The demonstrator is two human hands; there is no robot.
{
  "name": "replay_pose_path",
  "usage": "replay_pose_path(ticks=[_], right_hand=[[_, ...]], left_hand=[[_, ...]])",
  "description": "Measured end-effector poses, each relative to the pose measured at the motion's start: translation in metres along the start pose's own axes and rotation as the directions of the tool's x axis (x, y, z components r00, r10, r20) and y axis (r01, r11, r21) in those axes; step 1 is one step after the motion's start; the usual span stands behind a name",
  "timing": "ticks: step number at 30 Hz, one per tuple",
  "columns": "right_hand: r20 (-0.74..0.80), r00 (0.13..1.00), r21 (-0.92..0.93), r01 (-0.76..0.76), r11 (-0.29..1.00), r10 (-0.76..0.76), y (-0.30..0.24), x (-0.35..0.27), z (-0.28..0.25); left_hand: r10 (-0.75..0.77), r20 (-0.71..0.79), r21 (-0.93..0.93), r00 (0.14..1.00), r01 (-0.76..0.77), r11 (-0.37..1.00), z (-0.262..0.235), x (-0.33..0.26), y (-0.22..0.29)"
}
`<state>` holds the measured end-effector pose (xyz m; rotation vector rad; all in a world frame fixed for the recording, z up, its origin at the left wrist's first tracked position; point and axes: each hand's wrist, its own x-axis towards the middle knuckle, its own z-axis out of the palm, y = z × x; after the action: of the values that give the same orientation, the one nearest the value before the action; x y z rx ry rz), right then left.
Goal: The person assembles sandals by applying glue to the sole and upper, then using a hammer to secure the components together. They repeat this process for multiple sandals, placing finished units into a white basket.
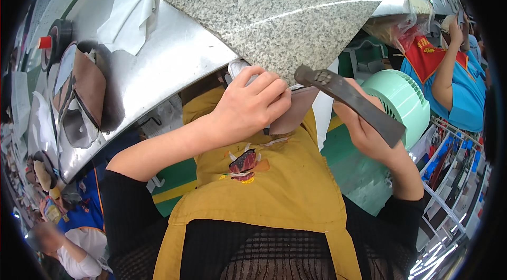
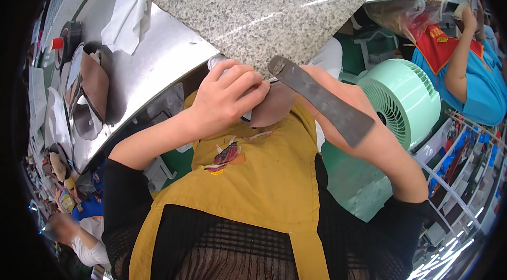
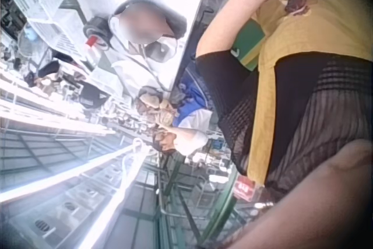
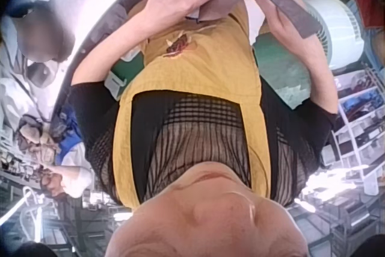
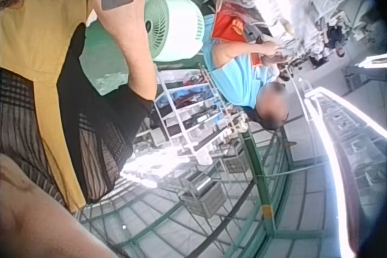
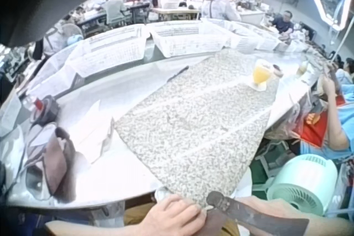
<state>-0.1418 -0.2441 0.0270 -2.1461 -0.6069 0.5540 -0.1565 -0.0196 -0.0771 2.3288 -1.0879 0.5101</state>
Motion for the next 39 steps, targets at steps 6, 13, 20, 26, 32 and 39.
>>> replay_pose_path(ticks=[6, 13, 20, 26, 32, 39], right_hand=[[0.093, 0.993, -0.046, -0.062, 0.997, 0.066, -0.007, 0.006, -0.005], [0.114, 0.990, -0.173, -0.066, 0.983, 0.087, -0.003, 0.003, 0.006], [0.076, 0.997, -0.096, -0.028, 0.995, 0.035, -0.007, 0.003, 0.001], [0.185, 0.980, -0.184, -0.038, 0.982, 0.073, -0.009, 0.010, 0.008], [0.088, 0.995, -0.138, 0.065, 0.988, -0.053, -0.002, -0.002, 0.008], [0.071, 0.997, -0.136, -0.015, 0.991, 0.025, 0.010, 0.003, 0.014]], left_hand=[[0.007, -0.032, 0.000, 0.999, -0.007, 1.000, -0.001, 0.002, -0.002], [-0.085, -0.043, -0.002, 0.995, 0.085, 0.996, 0.000, -0.003, -0.003], [-0.014, -0.116, 0.046, 0.993, 0.019, 0.999, 0.006, -0.006, 0.000], [-0.035, -0.119, -0.003, 0.992, 0.035, 0.999, 0.006, -0.009, -0.001], [-0.038, -0.097, 0.018, 0.995, 0.040, 0.999, 0.001, -0.006, 0.003], [-0.123, 0.048, -0.093, 0.991, 0.127, 0.988, -0.025, -0.011, 0.003]])
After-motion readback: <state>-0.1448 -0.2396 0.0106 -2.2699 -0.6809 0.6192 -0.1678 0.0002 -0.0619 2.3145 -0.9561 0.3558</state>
